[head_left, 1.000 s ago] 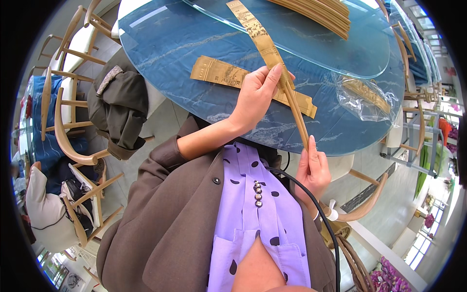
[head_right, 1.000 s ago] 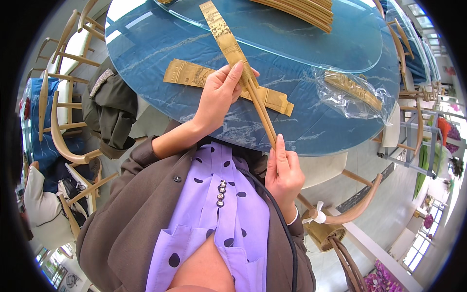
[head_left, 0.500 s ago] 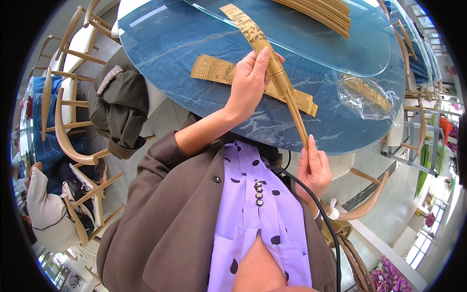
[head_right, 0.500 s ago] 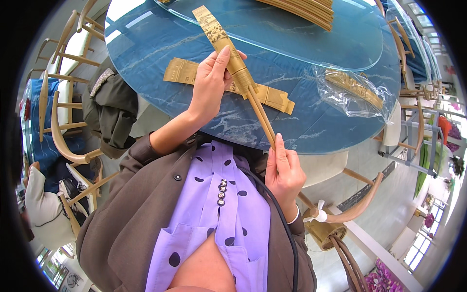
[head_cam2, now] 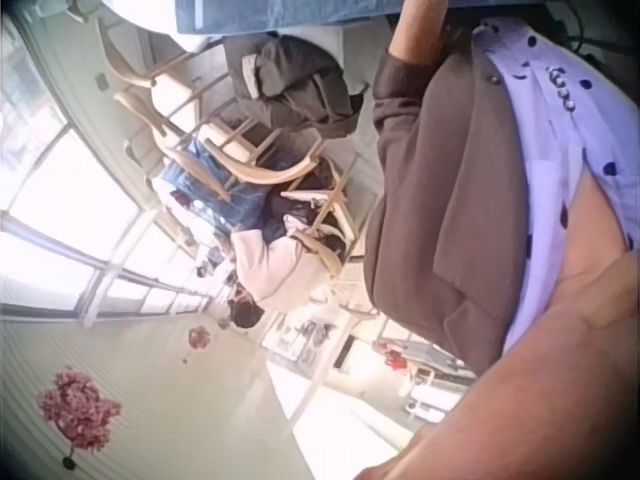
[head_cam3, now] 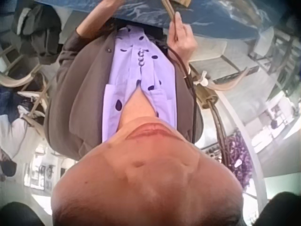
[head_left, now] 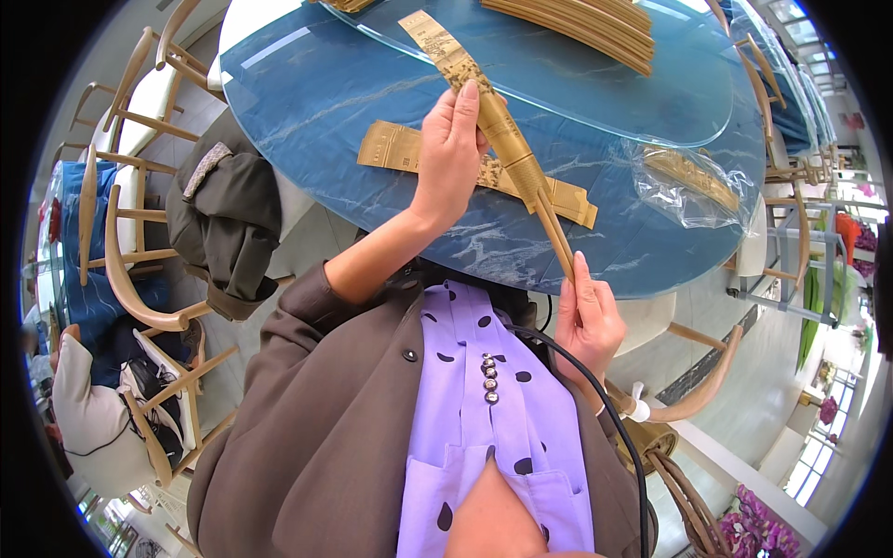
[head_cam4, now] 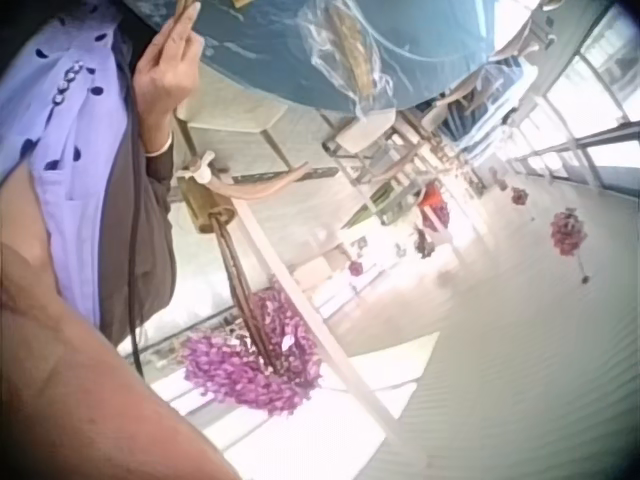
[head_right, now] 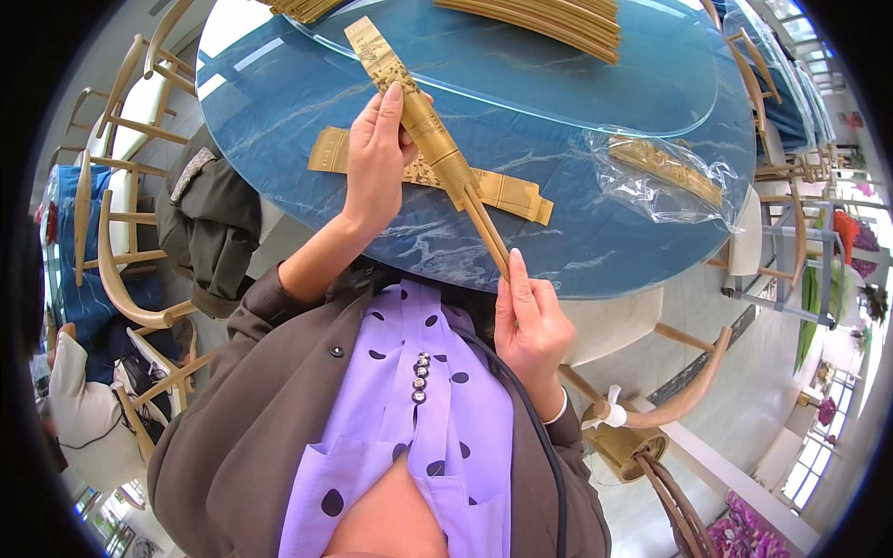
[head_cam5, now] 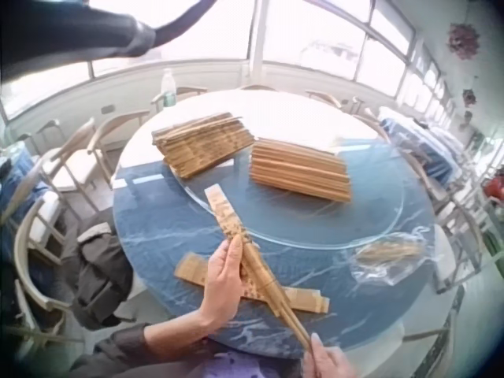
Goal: The person repeatedly picks up thin bamboo strips and wider patterned bamboo pieces from a blue table, aligns them, and places them into stacks. The process is repeated multiple times with consistent hand movements.
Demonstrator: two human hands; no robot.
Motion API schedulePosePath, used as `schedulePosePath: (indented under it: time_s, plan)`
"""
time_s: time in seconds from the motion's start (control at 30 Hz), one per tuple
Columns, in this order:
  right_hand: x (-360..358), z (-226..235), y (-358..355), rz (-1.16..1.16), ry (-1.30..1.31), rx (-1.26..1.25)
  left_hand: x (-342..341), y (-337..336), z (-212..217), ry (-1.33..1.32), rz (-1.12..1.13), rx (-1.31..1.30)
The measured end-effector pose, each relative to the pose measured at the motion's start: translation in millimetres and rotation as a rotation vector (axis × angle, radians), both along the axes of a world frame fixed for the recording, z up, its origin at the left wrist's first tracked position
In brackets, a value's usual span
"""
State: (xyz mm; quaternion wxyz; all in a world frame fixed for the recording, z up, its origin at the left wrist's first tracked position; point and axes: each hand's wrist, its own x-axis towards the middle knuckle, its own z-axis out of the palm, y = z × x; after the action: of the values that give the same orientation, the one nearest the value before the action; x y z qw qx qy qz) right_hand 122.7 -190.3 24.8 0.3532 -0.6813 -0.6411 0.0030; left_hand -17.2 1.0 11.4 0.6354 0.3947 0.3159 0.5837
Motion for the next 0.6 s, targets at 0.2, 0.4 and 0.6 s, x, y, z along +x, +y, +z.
schedulePosePath:
  time_s: [0.2, 0.4, 0.6]
  plan:
    - [-3.1, -5.4, 6.2, 0.011, 0.002, 0.029, 6.8, -3.4, -2.9, 0.092, 0.045, 0.031]
    - [-7.1, -8.0, 9.3, -0.02, 0.032, 0.052, 3.3, -2.1, -0.6, 0.122, 0.016, 0.097]
    - [-7.6, -8.4, 7.7, -0.026, 0.023, 0.051, 7.6, -10.9, -6.7, 0.242, 0.05, 0.13]
